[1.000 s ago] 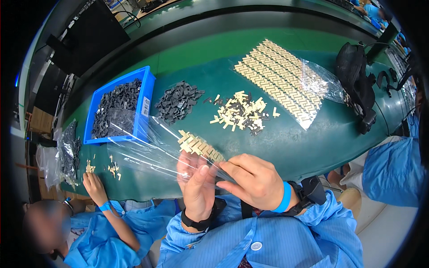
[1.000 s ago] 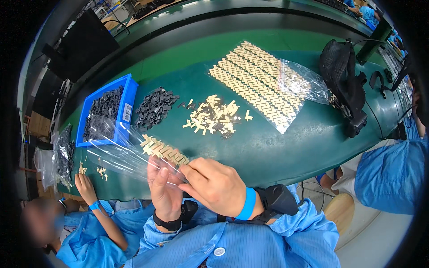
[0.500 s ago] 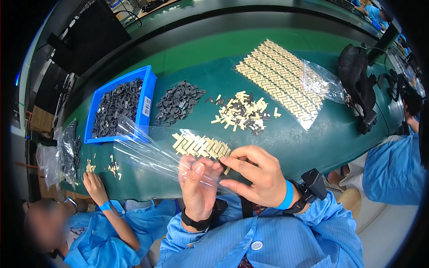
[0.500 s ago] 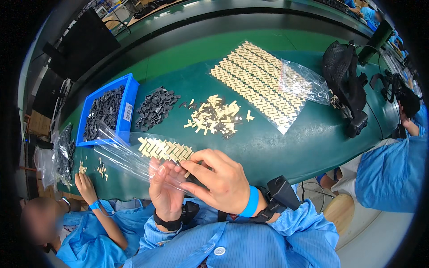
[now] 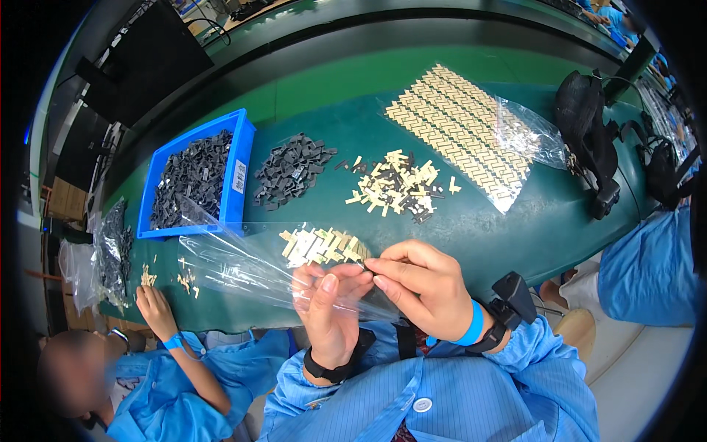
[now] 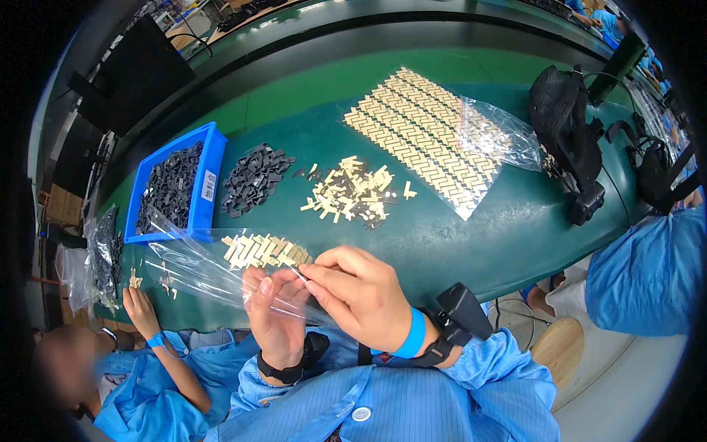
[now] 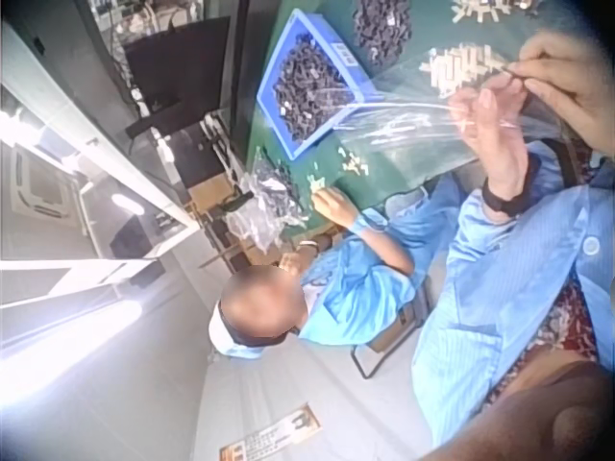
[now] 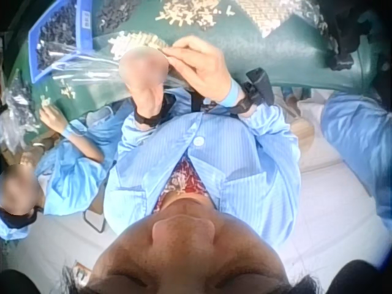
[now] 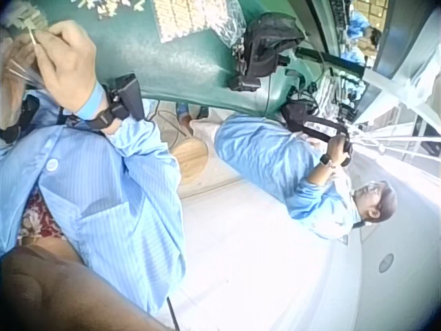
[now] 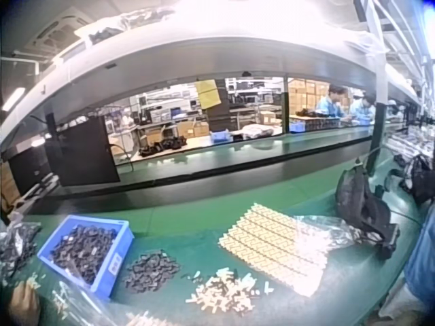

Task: Sorting small plastic components on a table and placing them into a transparent plastic bag.

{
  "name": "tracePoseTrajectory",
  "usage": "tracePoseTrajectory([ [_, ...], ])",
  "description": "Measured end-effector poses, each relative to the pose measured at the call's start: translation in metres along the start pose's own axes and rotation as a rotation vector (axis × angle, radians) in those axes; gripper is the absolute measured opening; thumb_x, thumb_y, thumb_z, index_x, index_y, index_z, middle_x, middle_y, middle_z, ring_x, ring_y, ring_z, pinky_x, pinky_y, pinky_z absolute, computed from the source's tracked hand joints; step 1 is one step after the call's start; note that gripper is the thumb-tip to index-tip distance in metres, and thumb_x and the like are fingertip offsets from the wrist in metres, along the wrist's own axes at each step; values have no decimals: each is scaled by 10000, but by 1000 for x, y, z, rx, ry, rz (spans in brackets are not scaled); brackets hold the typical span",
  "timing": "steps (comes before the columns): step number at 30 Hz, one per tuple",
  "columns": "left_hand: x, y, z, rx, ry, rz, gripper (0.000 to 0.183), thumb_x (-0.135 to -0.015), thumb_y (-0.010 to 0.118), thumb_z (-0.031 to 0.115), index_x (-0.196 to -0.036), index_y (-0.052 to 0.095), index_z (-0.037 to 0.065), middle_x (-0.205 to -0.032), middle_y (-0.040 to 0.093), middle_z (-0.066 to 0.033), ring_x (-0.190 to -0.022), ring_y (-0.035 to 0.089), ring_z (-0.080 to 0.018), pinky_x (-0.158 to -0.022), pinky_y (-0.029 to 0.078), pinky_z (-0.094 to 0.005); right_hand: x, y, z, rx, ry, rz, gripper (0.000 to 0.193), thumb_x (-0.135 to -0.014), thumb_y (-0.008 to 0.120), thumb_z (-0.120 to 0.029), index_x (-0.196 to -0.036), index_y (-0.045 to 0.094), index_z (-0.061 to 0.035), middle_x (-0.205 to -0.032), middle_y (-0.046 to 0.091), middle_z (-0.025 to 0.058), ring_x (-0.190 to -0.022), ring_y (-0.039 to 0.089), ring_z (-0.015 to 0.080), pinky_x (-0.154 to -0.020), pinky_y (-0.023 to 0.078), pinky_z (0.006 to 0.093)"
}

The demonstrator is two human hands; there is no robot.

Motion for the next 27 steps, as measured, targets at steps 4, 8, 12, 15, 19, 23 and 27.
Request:
tracePoseTrajectory([
  [4,-2,-3,0,23,-13,2,221,-846,558,100,-987,389,105,-903,617,-162,-827,634,-268,-750,536,-379,-3,-6,-24,380,-285,84,163,-694,660,20,-853,625,11,-774,575,109,-641,569,238,-557,461,302],
  [8,-2,-8,-3,97,-52,22,220,-838,559,58,-990,409,106,-914,617,-145,-834,633,-257,-746,538,-358,-11,-17,-26,469,-363,137,145,-670,655,-28,-798,587,-23,-731,561,79,-644,567,248,-534,454,331],
  [12,-1,-11,-2,52,-76,93,245,-807,580,-8,-979,446,105,-912,614,-126,-838,629,-242,-731,535,-331,-34,-43,-19,683,-347,183,101,-706,655,-74,-738,566,-40,-667,513,83,-611,548,264,-522,441,350],
  [15,2,-8,-3,-3,-94,110,263,-792,601,-20,-971,457,108,-909,610,-114,-838,623,-234,-710,527,-317,-45,-48,-1,897,-247,81,90,-723,643,-102,-740,571,-50,-632,480,76,-595,540,263,-521,441,367],
  [19,4,-7,-5,-37,-107,80,272,-783,623,-12,-963,461,111,-918,603,-103,-833,616,-231,-684,512,-303,-54,-53,16,1022,-265,112,81,-713,622,-97,-719,563,-42,-658,483,74,-615,545,253,-536,455,364],
  [23,4,-7,-6,-61,-117,84,264,-783,626,-10,-953,462,109,-926,602,-103,-835,614,-233,-683,508,-304,-51,-52,5,945,-280,160,75,-699,619,-68,-744,573,-30,-702,507,78,-634,549,253,-540,456,354],
  [27,3,-7,-10,-50,-116,90,280,-775,637,-9,-977,468,85,-943,598,-101,-845,611,-227,-697,505,-304,-36,-18,-34,438,-457,108,231,-670,648,-44,-897,617,-15,-748,532,80,-640,546,247,-570,466,324],
])
Point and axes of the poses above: each hand's wrist, its own x-axis away from the middle knuckle, its own y-axis out of the palm, z = x × y, the point moved 7 cm from there along -x, towards the middle knuckle
